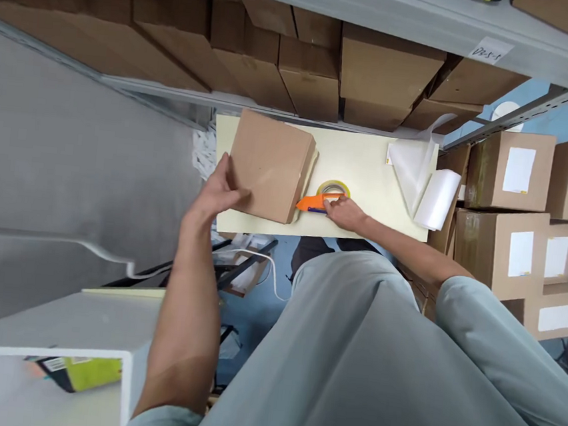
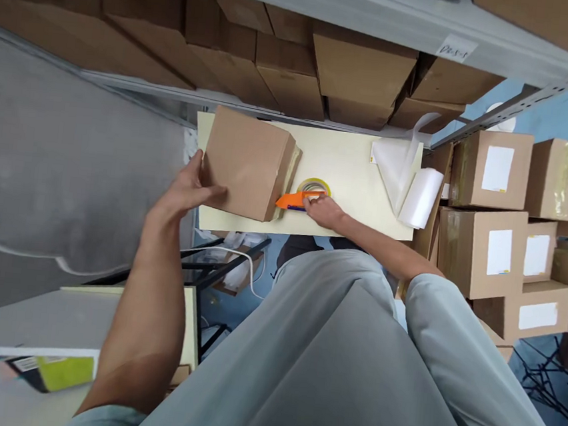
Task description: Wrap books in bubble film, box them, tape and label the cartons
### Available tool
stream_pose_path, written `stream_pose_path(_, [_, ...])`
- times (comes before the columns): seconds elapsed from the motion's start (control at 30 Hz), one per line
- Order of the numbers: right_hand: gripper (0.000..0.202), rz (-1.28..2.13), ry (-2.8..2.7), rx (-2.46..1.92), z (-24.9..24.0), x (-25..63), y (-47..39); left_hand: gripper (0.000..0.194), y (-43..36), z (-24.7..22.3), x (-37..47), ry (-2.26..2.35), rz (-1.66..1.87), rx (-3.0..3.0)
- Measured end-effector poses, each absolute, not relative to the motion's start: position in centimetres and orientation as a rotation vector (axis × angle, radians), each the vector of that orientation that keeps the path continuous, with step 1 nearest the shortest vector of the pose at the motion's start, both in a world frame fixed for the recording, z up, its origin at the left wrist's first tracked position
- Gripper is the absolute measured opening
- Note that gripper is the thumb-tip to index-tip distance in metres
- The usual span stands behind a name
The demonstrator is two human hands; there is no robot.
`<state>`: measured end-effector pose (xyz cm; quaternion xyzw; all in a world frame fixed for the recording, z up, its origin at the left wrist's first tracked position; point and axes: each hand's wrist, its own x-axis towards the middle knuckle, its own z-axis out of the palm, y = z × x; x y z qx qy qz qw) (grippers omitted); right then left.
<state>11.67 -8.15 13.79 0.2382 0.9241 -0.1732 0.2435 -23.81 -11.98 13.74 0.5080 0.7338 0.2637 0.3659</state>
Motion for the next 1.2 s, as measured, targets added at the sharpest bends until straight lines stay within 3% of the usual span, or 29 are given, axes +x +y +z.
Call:
stream_pose_path(0.07, [0.047, -0.512, 2.565, 0.707, 13.5, 10.2, -10.3, 0.135, -8.6, 13.9, -21.3, 2.013, 0.681, 1.317])
stream_pose_path(0.27, [0.040, -0.597, 2.594, 0.823, 12.8, 7.2, -14.1, 0.109, -0.7, 12.1, -9.8, 2.243, 0.721, 1.137])
stream_pose_path(0.4, [0.035, -0.691, 2.596, 0.873, 12.6, 7.1, -15.3, 0.105, -2.5, 11.2, -7.1, 2.246, 0.693, 1.242])
stream_pose_path(0.67, [0.047, -0.886, 2.524, 0.830, 12.5, 13.0, -17.4, 0.111, -6.6, 12.0, -6.6, 2.168, 0.584, 1.404])
stream_pose_path(0.8, [0.046, -0.841, 2.415, 0.914, 13.4, 22.6, -15.3, 0.110, -7.3, 11.5, -6.3, 2.102, 0.619, 1.459])
stream_pose_path(0.93, [0.040, -0.565, 2.291, 0.923, 14.4, 30.8, -10.9, 0.112, -7.8, 11.5, -6.4, 2.059, 0.614, 1.496])
stream_pose_path(1.2, [0.051, -0.484, 2.400, 0.912, 10.2, 24.9, -2.8, 0.108, -10.9, 14.3, -7.4, 1.786, 0.514, 1.565])
